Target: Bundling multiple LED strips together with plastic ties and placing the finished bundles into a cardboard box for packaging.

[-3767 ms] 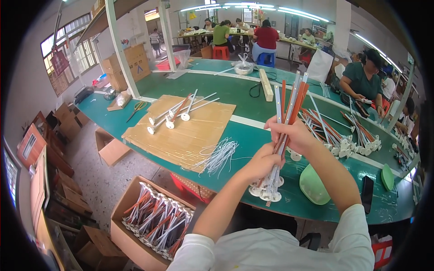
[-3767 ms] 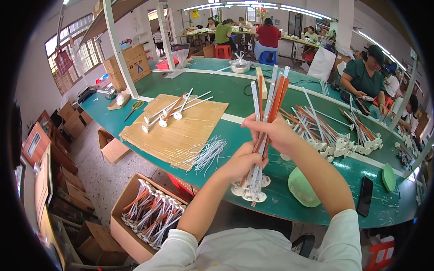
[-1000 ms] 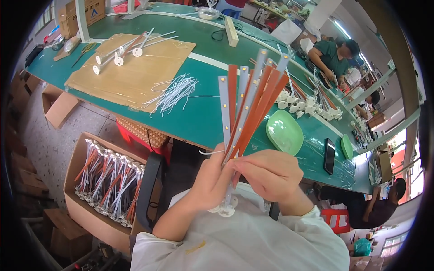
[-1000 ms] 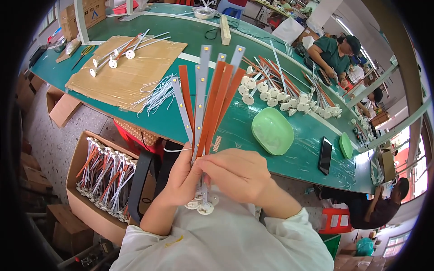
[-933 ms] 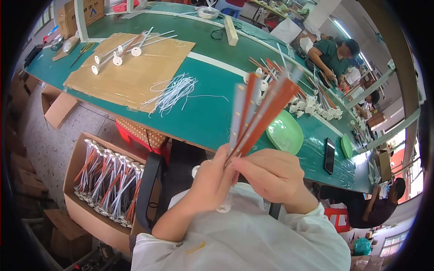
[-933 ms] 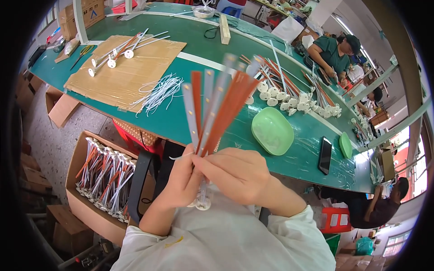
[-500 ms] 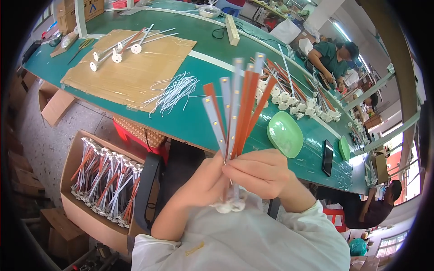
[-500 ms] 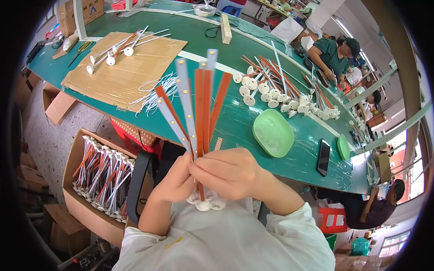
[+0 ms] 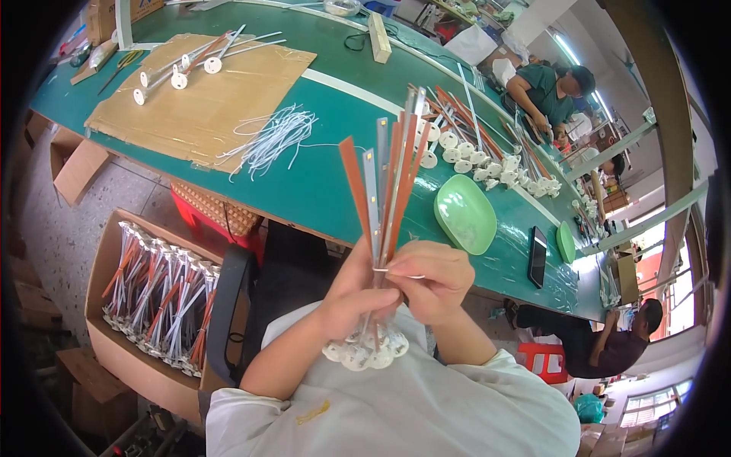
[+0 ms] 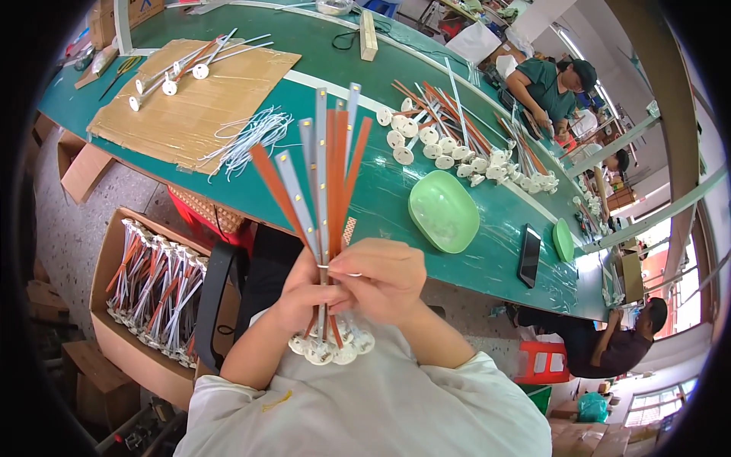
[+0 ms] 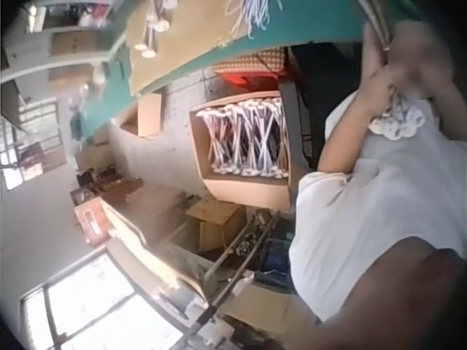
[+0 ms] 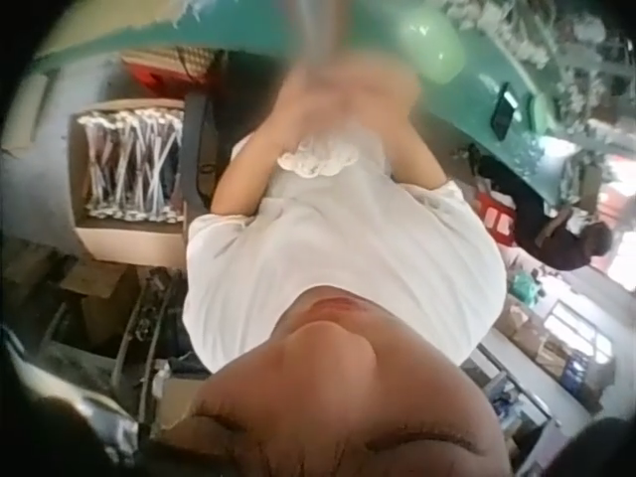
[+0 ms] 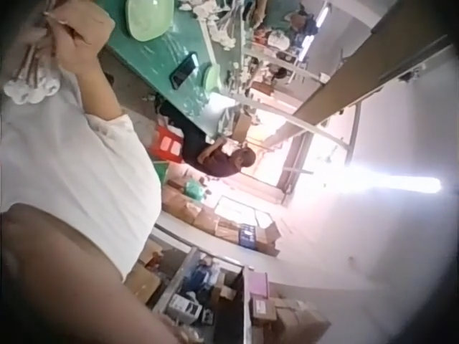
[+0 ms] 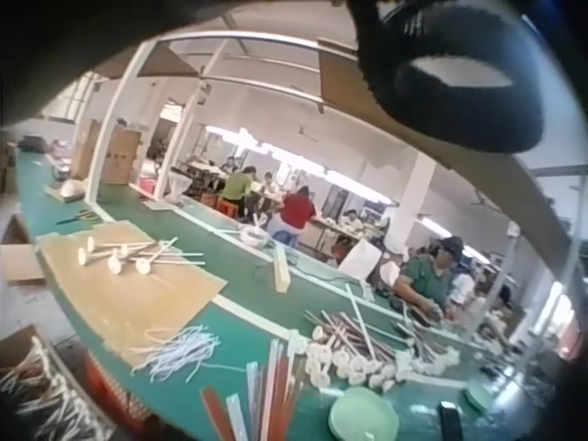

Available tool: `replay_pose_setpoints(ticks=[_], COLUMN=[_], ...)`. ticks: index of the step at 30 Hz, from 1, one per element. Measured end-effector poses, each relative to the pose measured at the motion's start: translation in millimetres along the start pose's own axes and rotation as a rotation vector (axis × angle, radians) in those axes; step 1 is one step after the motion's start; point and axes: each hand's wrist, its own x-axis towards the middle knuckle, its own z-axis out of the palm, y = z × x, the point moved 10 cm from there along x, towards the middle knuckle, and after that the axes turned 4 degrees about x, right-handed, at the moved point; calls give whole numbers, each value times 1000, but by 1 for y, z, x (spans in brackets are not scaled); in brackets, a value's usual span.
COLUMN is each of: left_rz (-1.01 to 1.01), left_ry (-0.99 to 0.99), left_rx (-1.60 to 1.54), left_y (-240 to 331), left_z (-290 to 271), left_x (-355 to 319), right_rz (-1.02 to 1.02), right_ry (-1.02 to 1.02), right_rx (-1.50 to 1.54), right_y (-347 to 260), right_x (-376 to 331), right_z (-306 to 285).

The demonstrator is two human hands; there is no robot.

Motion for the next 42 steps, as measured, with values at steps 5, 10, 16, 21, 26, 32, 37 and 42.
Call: replay_pose_setpoints(ticks=[5,10,16,21,26,32,37,42], left_rz=[134,263,244,319,205,36,47,-79], left_ry=[185,130,223,316,163,-211,-184,99], left_rx=[394,421,280,671,458,131,-117,378], left_y=[17,26,22,39,29,14,18,5], left_z=[-11,-15,-26,-25,-32,8,2,-26], left_x=[-4,-3,-3,-10,-2,-10,-3,-3], right_rz=[56,46,322,-121,217,192,-257,-465], right_ry=[60,108,381,99,295,-505,-511,-538], right_rx=[79,-49,54,-359,-84,49,-510,-715], right_y=[7,2,18,-25,-6,3,-21,-42], right_x=[-6,-9,-29,-10,4,28,33,42], right_z=[3,4,-2,23,-14,30,39,44])
